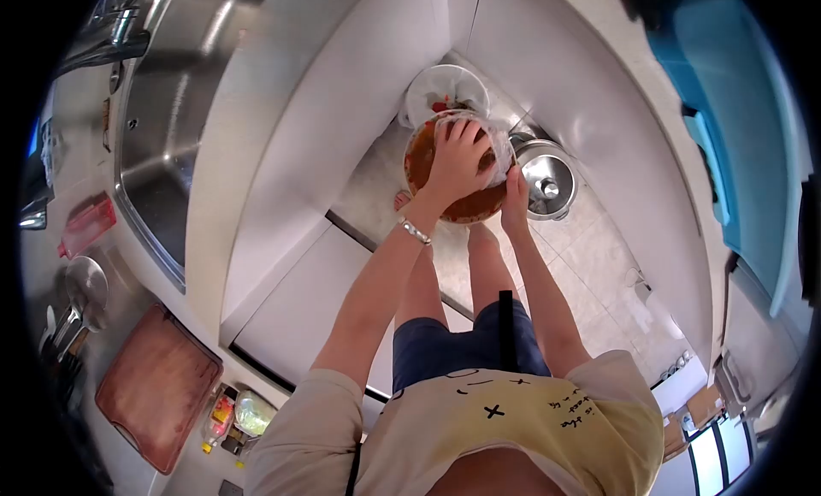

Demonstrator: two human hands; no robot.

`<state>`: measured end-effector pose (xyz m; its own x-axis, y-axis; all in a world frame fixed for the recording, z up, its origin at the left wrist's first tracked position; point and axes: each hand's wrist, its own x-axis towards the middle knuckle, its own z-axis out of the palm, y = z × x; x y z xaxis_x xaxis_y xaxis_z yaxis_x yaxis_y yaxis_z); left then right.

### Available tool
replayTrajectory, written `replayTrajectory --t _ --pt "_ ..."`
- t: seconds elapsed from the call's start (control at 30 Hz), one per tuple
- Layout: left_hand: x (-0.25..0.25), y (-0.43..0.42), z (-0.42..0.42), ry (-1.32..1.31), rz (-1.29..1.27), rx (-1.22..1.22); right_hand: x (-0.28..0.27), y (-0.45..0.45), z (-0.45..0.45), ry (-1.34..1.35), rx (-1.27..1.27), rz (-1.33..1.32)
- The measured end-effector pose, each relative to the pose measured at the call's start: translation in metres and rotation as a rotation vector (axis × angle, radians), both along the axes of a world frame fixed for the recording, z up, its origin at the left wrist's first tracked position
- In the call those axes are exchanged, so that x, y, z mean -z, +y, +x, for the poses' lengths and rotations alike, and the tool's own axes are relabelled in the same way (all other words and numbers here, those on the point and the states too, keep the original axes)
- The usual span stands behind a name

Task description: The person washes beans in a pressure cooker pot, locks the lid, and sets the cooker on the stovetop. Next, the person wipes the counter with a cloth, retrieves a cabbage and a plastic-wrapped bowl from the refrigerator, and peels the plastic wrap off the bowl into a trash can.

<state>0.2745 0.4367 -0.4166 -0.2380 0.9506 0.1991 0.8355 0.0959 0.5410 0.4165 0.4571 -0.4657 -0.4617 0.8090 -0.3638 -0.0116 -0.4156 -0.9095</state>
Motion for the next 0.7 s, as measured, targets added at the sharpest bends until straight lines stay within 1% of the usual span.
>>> replayTrajectory --t 0.1,0.23,0.27,0.37,0.4,0.5,0.6,0.63,0.67,0.7 --pt "0.033 0.02 -0.009 0.006 0.005 0.009 0.032 0.015 -0.011 0.076 0.009 0.033" --pt "0.085 0.038 -0.024 0.023 0.06 0.038 0.074 0.033 -0.028 0.089 0.0 0.097" --pt "0.097 0.042 -0.028 0.021 0.069 0.046 0.085 0.035 -0.036 0.081 0.058 0.101" --pt "0.132 0.055 -0.041 0.024 0.095 0.063 0.112 0.047 -0.05 0.026 0.055 0.194" --pt "0.145 0.06 -0.048 0.026 0.105 0.069 0.127 0.049 -0.057 0.036 0.102 0.189" --pt "0.173 0.072 -0.058 0.034 0.101 0.092 0.158 0.054 -0.071 -0.085 0.161 0.279" --pt "0.203 0.08 -0.07 0.024 0.081 0.098 0.182 0.063 -0.08 -0.173 0.154 0.336" --pt "0.212 0.082 -0.074 0.008 0.072 0.106 0.188 0.066 -0.083 -0.194 0.153 0.359" --pt "0.22 0.083 -0.078 0.002 0.068 0.106 0.19 0.068 -0.082 -0.249 0.113 0.308" --pt "0.227 0.081 -0.081 -0.005 0.081 0.104 0.192 0.071 -0.085 -0.242 0.122 0.383"
